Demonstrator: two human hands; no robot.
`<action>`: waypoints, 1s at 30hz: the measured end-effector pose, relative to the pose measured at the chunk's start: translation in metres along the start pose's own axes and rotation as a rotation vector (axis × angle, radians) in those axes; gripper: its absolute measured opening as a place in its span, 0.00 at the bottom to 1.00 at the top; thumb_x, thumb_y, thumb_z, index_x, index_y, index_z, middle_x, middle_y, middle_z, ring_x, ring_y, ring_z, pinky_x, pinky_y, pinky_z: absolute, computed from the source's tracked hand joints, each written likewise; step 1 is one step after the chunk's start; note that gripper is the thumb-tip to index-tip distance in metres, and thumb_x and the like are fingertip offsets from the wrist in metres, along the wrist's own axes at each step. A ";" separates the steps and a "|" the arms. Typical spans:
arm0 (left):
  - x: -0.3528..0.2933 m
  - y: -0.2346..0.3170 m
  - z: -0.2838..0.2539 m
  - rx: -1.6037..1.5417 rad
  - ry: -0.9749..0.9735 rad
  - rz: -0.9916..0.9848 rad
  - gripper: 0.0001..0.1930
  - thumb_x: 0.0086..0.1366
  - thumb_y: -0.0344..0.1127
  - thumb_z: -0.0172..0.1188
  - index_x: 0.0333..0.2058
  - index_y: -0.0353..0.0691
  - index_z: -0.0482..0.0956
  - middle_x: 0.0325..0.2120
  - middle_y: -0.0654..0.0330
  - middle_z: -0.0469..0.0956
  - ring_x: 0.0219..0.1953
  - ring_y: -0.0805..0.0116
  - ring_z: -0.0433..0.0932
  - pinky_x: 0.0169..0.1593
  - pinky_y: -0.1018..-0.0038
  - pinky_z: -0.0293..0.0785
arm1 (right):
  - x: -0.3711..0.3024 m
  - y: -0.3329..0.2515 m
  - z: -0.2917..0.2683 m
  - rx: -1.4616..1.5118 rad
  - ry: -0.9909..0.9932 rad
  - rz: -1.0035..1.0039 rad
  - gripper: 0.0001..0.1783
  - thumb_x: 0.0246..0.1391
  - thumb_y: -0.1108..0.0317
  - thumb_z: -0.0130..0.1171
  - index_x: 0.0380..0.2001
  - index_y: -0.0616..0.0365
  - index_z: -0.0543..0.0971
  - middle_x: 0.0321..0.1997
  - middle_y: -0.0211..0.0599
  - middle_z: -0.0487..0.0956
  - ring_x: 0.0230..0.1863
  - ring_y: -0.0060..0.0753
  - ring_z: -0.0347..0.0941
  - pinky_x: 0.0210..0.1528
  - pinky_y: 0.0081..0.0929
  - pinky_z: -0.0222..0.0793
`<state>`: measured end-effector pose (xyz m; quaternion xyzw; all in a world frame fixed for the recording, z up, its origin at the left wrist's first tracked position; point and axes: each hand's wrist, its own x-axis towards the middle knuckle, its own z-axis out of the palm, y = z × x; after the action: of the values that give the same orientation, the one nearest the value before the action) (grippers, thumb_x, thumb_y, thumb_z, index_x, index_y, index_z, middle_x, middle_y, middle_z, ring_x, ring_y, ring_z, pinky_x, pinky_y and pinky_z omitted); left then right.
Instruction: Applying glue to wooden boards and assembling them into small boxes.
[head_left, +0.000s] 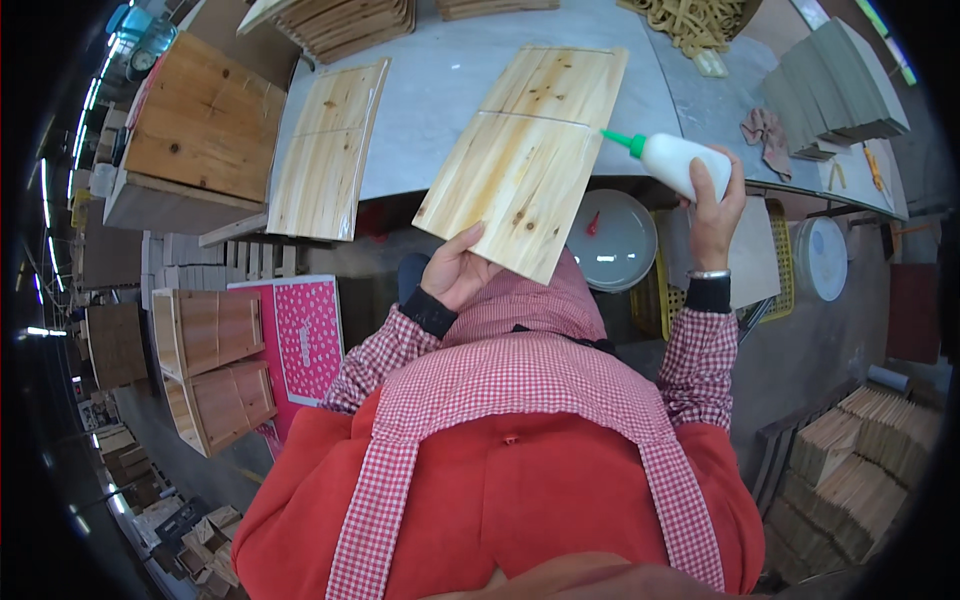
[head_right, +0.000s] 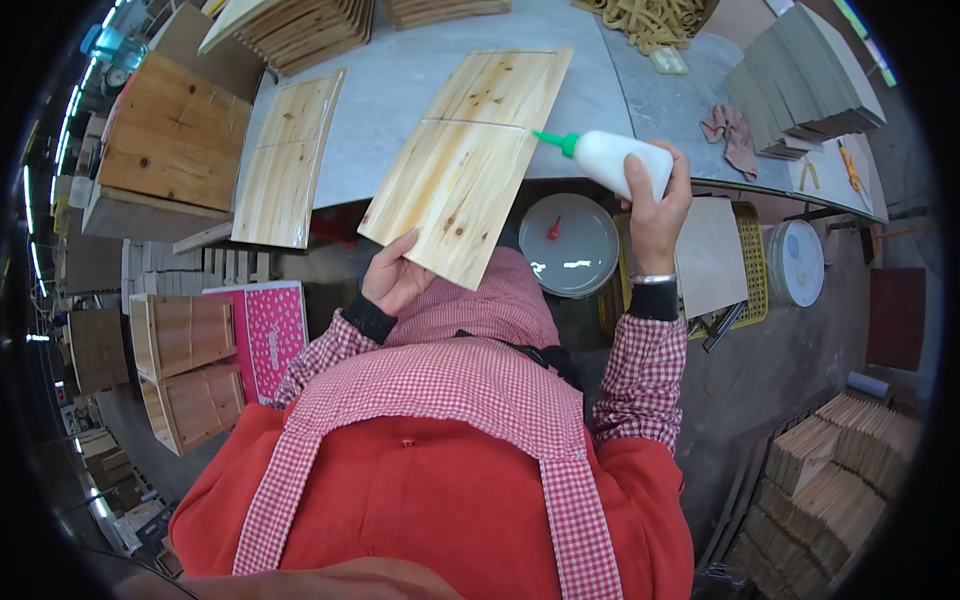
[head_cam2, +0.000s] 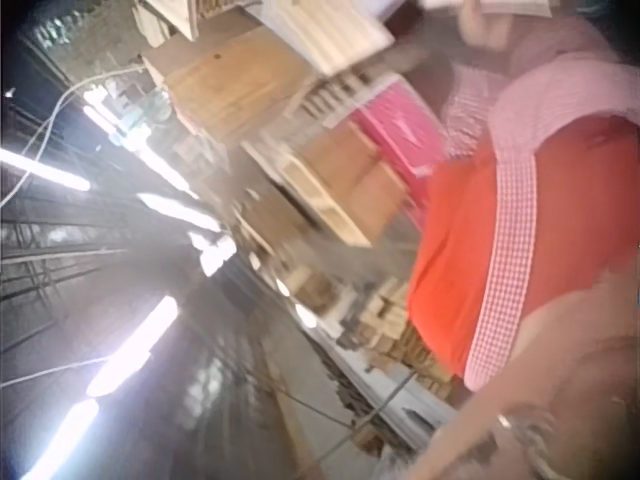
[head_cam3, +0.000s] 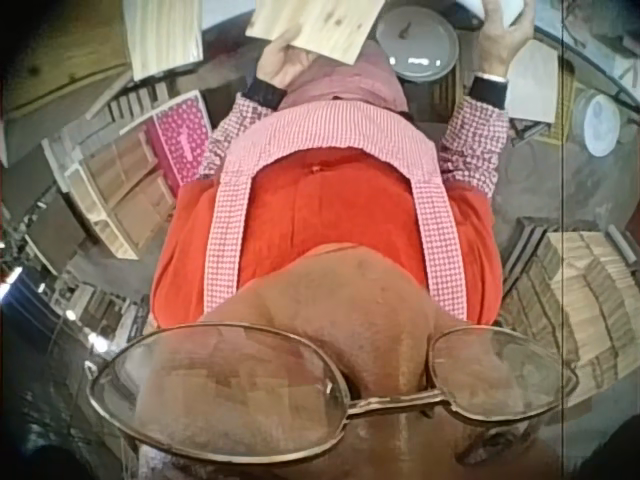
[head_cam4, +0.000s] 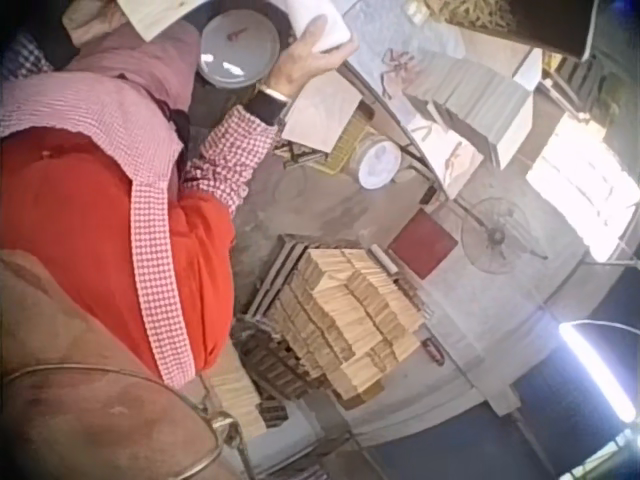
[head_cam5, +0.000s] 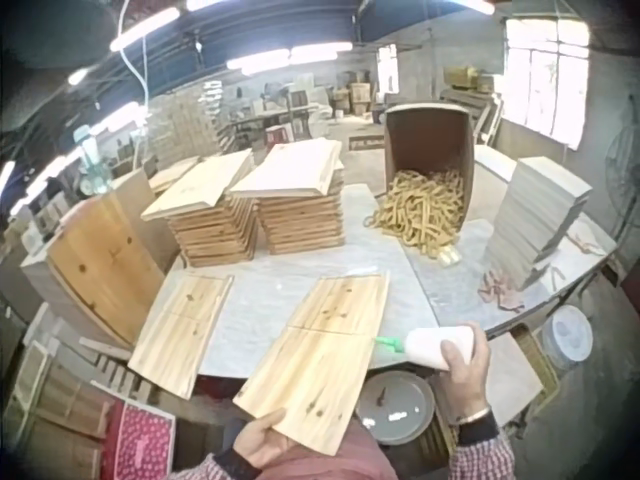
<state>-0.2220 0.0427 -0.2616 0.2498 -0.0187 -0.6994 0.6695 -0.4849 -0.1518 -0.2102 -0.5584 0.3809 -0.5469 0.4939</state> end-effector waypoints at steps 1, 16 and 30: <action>-0.002 0.001 0.000 -0.014 0.000 -0.006 0.27 0.66 0.31 0.50 0.61 0.35 0.51 0.58 0.47 0.62 0.59 0.55 0.65 0.61 0.58 0.66 | 0.007 0.000 0.000 0.002 0.011 -0.011 0.19 0.52 0.63 0.62 0.43 0.62 0.70 0.34 0.34 0.74 0.28 0.22 0.71 0.25 0.16 0.68; -0.017 -0.003 -0.011 -0.073 0.006 -0.030 0.29 0.64 0.28 0.52 0.61 0.34 0.52 0.58 0.47 0.62 0.60 0.56 0.64 0.61 0.59 0.65 | 0.104 0.025 0.015 -0.249 0.283 -0.141 0.22 0.51 0.59 0.63 0.43 0.63 0.70 0.35 0.37 0.75 0.27 0.23 0.73 0.21 0.17 0.72; 0.004 0.016 -0.006 -0.090 -0.067 0.049 0.27 0.65 0.29 0.49 0.61 0.34 0.53 0.58 0.47 0.62 0.60 0.55 0.64 0.62 0.58 0.63 | 0.023 -0.026 0.020 -0.119 -0.065 -0.117 0.20 0.50 0.61 0.63 0.42 0.63 0.72 0.32 0.35 0.75 0.26 0.21 0.71 0.22 0.17 0.69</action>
<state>-0.2046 0.0390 -0.2626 0.1954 -0.0156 -0.6907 0.6961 -0.4654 -0.1652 -0.1781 -0.6256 0.3631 -0.5328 0.4392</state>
